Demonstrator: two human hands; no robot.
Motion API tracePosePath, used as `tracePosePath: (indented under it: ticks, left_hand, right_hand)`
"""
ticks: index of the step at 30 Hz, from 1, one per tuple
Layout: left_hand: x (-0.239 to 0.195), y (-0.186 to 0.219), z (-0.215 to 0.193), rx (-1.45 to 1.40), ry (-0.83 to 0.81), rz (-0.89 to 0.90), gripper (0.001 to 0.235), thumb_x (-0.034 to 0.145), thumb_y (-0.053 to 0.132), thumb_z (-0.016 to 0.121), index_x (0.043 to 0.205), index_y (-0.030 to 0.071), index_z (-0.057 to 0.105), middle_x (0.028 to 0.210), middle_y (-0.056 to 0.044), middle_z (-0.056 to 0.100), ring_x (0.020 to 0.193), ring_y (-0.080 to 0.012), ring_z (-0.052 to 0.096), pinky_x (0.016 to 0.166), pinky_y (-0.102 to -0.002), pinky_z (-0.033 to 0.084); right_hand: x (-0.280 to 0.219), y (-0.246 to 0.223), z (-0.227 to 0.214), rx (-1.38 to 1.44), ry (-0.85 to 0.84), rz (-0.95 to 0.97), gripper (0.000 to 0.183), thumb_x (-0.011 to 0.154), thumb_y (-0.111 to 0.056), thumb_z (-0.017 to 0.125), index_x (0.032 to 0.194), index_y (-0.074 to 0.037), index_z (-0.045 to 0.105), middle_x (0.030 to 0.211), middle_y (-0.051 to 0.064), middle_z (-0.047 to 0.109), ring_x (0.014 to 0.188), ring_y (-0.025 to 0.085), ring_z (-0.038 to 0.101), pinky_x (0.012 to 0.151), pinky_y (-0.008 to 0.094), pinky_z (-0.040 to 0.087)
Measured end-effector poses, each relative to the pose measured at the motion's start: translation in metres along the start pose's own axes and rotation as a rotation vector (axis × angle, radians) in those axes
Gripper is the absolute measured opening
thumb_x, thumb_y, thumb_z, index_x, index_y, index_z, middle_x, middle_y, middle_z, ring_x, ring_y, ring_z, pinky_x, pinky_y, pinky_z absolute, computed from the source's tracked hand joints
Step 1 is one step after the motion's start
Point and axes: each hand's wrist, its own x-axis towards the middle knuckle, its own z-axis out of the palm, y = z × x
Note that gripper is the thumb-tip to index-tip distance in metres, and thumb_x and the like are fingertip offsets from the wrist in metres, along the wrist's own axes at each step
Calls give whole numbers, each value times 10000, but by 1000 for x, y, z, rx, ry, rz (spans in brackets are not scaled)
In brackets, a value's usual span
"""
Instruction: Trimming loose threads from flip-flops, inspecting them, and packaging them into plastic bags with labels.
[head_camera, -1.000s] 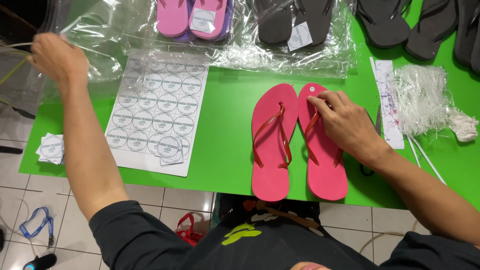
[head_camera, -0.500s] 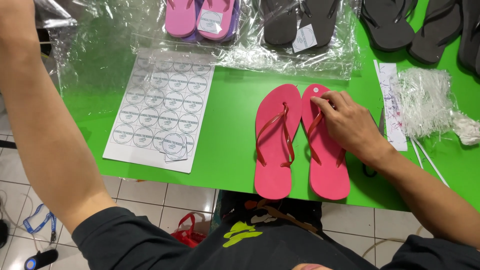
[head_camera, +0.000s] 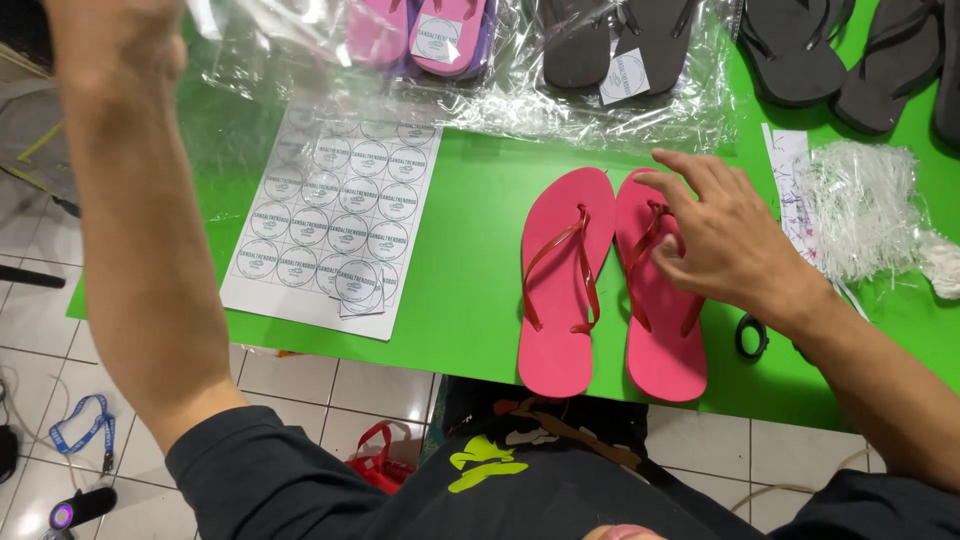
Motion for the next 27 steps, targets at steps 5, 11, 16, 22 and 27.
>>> tracePosePath:
  ticks: [5, 11, 16, 22, 27]
  left_hand:
    - [-37, 99, 63, -257, -106, -62, 257, 1000, 71, 725, 1099, 93, 489, 894, -9, 552, 684, -86, 616, 531, -273, 520]
    - [-82, 211, 92, -558, -250, -134, 354, 982, 27, 762, 1173, 56, 465, 953, -47, 546, 718, -101, 628, 567, -262, 543]
    - [-99, 236, 75, -528, -298, -147, 315, 1057, 81, 707, 1117, 88, 397, 817, -4, 443, 609, -76, 530, 487, -265, 396]
    - [-104, 225, 26, 1, -387, 96, 806, 1033, 660, 126, 1503, 27, 297, 1496, -348, 454, 701, -242, 829, 671, -471, 545]
    - [-96, 112, 28, 806, -705, -255, 308, 1024, -6, 411, 934, -9, 706, 984, -193, 740, 891, -369, 694, 857, -592, 553]
  right_hand:
    - [24, -43, -21, 335, 200, -216, 699, 902, -423, 719, 1517, -188, 486, 1633, 262, 216, 1379, 440, 439, 1135, 681, 422]
    - [78, -65, -20, 327, 229, -311, 799, 940, -596, 832, 1632, -408, 478, 1690, 170, -197, 1646, 486, -3, 1333, 740, 222]
    - [107, -82, -28, 386, 206, -416, 634, 968, -304, 844, 1547, -259, 587, 1695, 162, -37, 1598, 476, 191, 1194, 690, 416]
    - [116, -87, -24, 441, 58, -292, 838, 994, -377, 739, 1613, -22, 299, 1716, 43, 25, 1513, 394, 409, 1182, 606, 381]
    - [118, -74, -18, 476, 34, -229, 915, 983, -417, 705, 1609, -8, 178, 1692, 191, 170, 1531, 403, 276, 1214, 577, 288]
